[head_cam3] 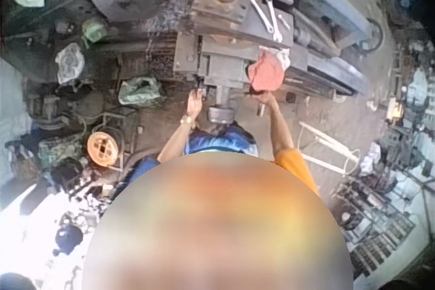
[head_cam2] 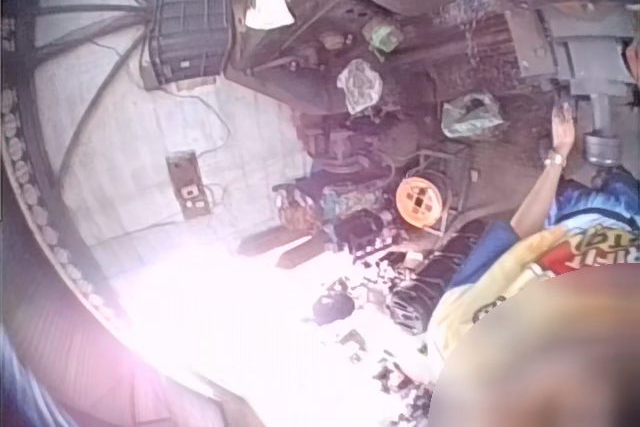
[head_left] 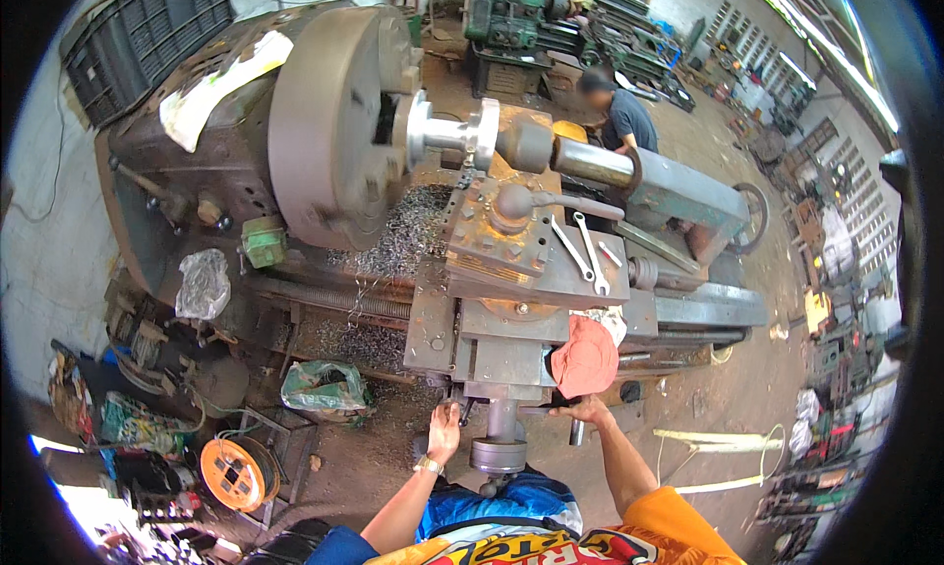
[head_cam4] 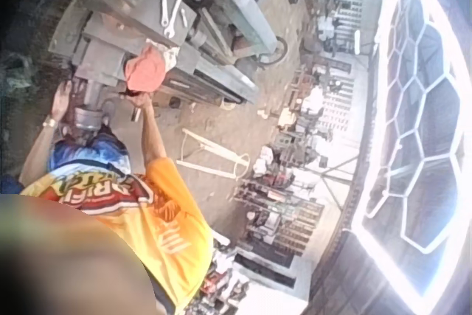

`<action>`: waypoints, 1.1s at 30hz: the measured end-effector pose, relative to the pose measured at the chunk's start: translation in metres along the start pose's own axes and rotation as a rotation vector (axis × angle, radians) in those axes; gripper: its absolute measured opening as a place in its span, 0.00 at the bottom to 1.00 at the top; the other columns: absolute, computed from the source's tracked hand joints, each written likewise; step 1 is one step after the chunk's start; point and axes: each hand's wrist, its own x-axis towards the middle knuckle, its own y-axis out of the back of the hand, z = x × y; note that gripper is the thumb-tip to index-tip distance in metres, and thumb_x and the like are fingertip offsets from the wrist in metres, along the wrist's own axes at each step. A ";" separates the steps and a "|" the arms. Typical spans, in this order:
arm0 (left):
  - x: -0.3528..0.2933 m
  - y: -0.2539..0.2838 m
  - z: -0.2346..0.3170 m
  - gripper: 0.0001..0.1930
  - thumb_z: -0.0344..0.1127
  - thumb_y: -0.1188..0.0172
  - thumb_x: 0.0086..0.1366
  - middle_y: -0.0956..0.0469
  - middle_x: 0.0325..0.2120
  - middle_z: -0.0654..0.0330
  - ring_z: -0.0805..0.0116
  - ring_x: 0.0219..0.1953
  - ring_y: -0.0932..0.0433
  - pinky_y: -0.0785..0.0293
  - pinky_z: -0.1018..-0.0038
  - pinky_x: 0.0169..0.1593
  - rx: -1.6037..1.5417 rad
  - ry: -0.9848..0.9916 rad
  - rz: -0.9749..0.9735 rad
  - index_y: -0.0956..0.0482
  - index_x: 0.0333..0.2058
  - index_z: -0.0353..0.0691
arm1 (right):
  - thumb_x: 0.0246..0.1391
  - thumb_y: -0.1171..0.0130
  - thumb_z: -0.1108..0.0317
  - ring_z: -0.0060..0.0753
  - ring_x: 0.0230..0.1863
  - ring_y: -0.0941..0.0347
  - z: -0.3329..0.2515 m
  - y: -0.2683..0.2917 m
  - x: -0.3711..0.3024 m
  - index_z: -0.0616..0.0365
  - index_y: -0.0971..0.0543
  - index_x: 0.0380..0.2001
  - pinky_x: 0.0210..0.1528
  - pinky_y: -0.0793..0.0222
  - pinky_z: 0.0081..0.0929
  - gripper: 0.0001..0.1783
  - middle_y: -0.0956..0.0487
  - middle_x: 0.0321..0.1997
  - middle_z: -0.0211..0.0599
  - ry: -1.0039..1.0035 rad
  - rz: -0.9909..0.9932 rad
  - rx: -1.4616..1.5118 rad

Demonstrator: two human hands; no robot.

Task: The person operates a metal lathe, turning a cylindrical workpiece while holding and adjusting the machine's control levers. Metal shavings accumulate on the bed as the lathe runs. The person occasionally wipes the lathe with a red cloth.

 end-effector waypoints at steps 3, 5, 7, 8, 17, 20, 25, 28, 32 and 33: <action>0.024 -0.016 -0.010 0.30 0.56 0.57 0.70 0.25 0.44 0.38 0.42 0.53 0.32 0.37 0.57 0.58 -0.029 0.038 -0.074 0.27 0.46 0.28 | 0.26 0.24 0.37 0.44 0.56 0.28 0.009 -0.006 0.007 0.59 0.27 0.55 0.59 0.32 0.38 0.54 0.25 0.55 0.50 0.046 0.036 0.050; 0.035 -0.030 -0.020 0.32 0.58 0.59 0.69 0.26 0.47 0.36 0.40 0.56 0.33 0.38 0.56 0.59 -0.065 0.130 -0.148 0.27 0.47 0.29 | 0.29 0.25 0.39 0.39 0.55 0.27 0.013 -0.007 0.009 0.57 0.23 0.51 0.58 0.33 0.35 0.47 0.20 0.50 0.43 0.139 0.010 0.126; 0.040 -0.049 -0.031 0.32 0.57 0.60 0.69 0.27 0.49 0.36 0.39 0.58 0.33 0.39 0.56 0.60 -0.123 0.150 -0.148 0.26 0.49 0.30 | 0.30 0.25 0.39 0.39 0.54 0.27 0.014 -0.008 0.007 0.58 0.22 0.48 0.58 0.33 0.36 0.44 0.20 0.50 0.42 0.177 0.036 0.113; 0.048 -0.055 -0.036 0.28 0.53 0.59 0.69 0.27 0.48 0.35 0.37 0.55 0.31 0.35 0.55 0.58 -0.093 0.221 -0.238 0.26 0.49 0.32 | 0.31 0.25 0.40 0.38 0.54 0.28 0.011 -0.010 0.006 0.59 0.21 0.46 0.59 0.34 0.36 0.42 0.20 0.49 0.41 0.175 0.054 0.142; 0.065 -0.083 -0.081 0.19 0.45 0.50 0.64 0.21 0.38 0.42 0.41 0.44 0.24 0.28 0.56 0.45 -0.086 0.058 -0.216 0.27 0.46 0.36 | 0.25 0.23 0.37 0.41 0.71 0.48 -0.030 0.021 -0.019 0.64 0.40 0.65 0.72 0.52 0.35 0.67 0.41 0.69 0.49 0.022 -0.197 0.209; 0.069 -0.092 -0.092 0.17 0.44 0.49 0.63 0.20 0.35 0.46 0.46 0.41 0.22 0.27 0.59 0.43 -0.194 0.036 -0.216 0.26 0.44 0.38 | 0.23 0.23 0.37 0.41 0.71 0.48 -0.036 0.024 -0.022 0.65 0.42 0.66 0.72 0.52 0.35 0.69 0.42 0.70 0.51 -0.024 -0.149 0.149; 0.067 -0.092 -0.103 0.15 0.42 0.50 0.63 0.20 0.37 0.50 0.51 0.40 0.21 0.27 0.61 0.42 -0.149 0.023 -0.320 0.27 0.42 0.39 | 0.22 0.21 0.40 0.42 0.67 0.42 -0.020 0.016 -0.010 0.66 0.40 0.64 0.68 0.45 0.37 0.68 0.37 0.66 0.50 0.047 -0.109 0.182; 0.070 -0.097 -0.108 0.14 0.41 0.51 0.64 0.21 0.39 0.50 0.51 0.41 0.22 0.27 0.61 0.43 -0.034 0.036 -0.318 0.28 0.43 0.40 | 0.23 0.20 0.44 0.41 0.60 0.33 -0.002 0.008 0.001 0.65 0.34 0.60 0.62 0.36 0.37 0.61 0.30 0.59 0.48 0.093 -0.093 0.177; 0.074 -0.110 -0.122 0.15 0.39 0.53 0.64 0.21 0.41 0.48 0.49 0.42 0.22 0.27 0.60 0.47 0.121 -0.275 -0.183 0.29 0.45 0.37 | 0.25 0.19 0.48 0.37 0.48 0.25 0.019 -0.002 0.011 0.63 0.28 0.54 0.51 0.28 0.35 0.52 0.24 0.50 0.44 0.129 -0.027 0.225; 0.073 -0.110 -0.128 0.16 0.39 0.54 0.64 0.21 0.41 0.48 0.49 0.42 0.22 0.27 0.60 0.48 0.240 -0.217 -0.234 0.29 0.46 0.37 | 0.25 0.19 0.48 0.36 0.47 0.25 0.023 -0.005 0.013 0.64 0.27 0.53 0.50 0.27 0.35 0.51 0.23 0.49 0.43 0.139 -0.008 0.233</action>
